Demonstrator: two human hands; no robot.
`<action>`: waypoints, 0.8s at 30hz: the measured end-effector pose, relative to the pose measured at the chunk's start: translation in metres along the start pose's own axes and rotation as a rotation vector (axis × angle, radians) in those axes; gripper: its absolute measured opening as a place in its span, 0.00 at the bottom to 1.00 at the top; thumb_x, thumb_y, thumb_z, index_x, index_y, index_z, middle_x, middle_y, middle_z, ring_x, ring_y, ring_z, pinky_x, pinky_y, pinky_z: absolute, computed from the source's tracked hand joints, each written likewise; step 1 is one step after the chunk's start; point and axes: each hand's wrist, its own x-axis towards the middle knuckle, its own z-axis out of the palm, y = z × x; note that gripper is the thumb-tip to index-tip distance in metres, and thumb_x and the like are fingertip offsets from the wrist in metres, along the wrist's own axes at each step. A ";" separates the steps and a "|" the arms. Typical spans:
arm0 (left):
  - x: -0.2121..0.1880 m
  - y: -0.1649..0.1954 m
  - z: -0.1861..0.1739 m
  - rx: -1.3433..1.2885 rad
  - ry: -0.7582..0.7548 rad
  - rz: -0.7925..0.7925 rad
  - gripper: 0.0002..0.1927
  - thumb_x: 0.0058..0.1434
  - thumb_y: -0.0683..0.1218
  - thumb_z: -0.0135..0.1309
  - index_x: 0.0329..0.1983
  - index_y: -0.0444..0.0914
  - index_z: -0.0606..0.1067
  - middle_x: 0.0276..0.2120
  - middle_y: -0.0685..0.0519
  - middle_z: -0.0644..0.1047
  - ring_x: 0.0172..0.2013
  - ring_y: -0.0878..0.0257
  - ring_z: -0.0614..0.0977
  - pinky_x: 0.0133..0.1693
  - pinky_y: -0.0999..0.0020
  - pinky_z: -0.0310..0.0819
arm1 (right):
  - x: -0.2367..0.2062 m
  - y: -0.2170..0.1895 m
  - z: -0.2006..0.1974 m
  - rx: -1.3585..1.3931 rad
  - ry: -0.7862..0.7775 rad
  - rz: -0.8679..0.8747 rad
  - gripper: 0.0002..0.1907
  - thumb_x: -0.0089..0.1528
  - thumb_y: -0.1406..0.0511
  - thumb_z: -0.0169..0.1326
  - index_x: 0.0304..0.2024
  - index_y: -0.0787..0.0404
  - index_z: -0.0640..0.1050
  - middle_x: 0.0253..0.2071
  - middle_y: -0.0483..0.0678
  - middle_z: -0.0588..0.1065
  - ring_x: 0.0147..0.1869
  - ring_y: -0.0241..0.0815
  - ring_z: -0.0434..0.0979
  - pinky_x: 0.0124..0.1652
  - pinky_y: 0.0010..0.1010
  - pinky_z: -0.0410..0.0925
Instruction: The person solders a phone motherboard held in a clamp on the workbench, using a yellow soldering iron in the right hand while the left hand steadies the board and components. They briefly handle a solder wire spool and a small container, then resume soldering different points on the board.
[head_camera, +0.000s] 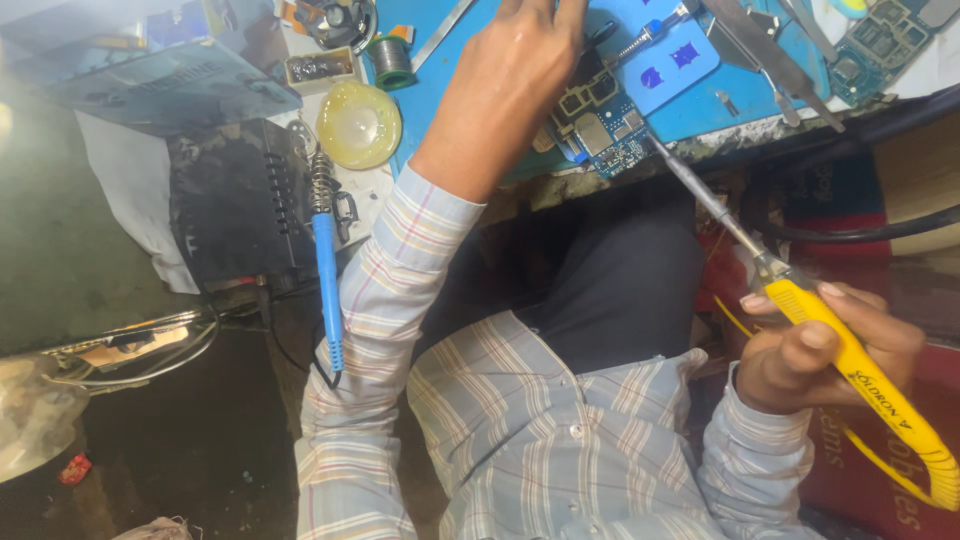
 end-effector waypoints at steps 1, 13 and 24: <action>-0.001 -0.001 -0.004 -0.071 0.007 -0.020 0.18 0.58 0.34 0.56 0.53 0.30 0.72 0.43 0.40 0.75 0.45 0.46 0.80 0.41 0.57 0.79 | 0.000 0.001 0.000 -0.007 0.004 0.009 0.32 0.75 0.47 0.58 0.53 0.71 0.65 0.38 0.57 0.70 0.28 0.48 0.78 0.30 0.30 0.74; 0.006 -0.013 0.004 -0.375 0.035 0.025 0.18 0.65 0.46 0.66 0.55 0.43 0.75 0.48 0.46 0.76 0.54 0.45 0.75 0.56 0.51 0.62 | 0.004 0.009 -0.001 -0.024 -0.002 0.021 0.31 0.75 0.49 0.59 0.53 0.71 0.66 0.37 0.55 0.68 0.29 0.48 0.78 0.31 0.30 0.75; 0.004 -0.017 0.007 -0.492 0.089 -0.016 0.19 0.59 0.46 0.71 0.48 0.43 0.73 0.41 0.52 0.77 0.48 0.50 0.77 0.52 0.53 0.63 | 0.001 0.007 0.003 0.041 -0.033 0.023 0.32 0.74 0.49 0.62 0.53 0.71 0.66 0.37 0.55 0.70 0.31 0.48 0.79 0.31 0.30 0.75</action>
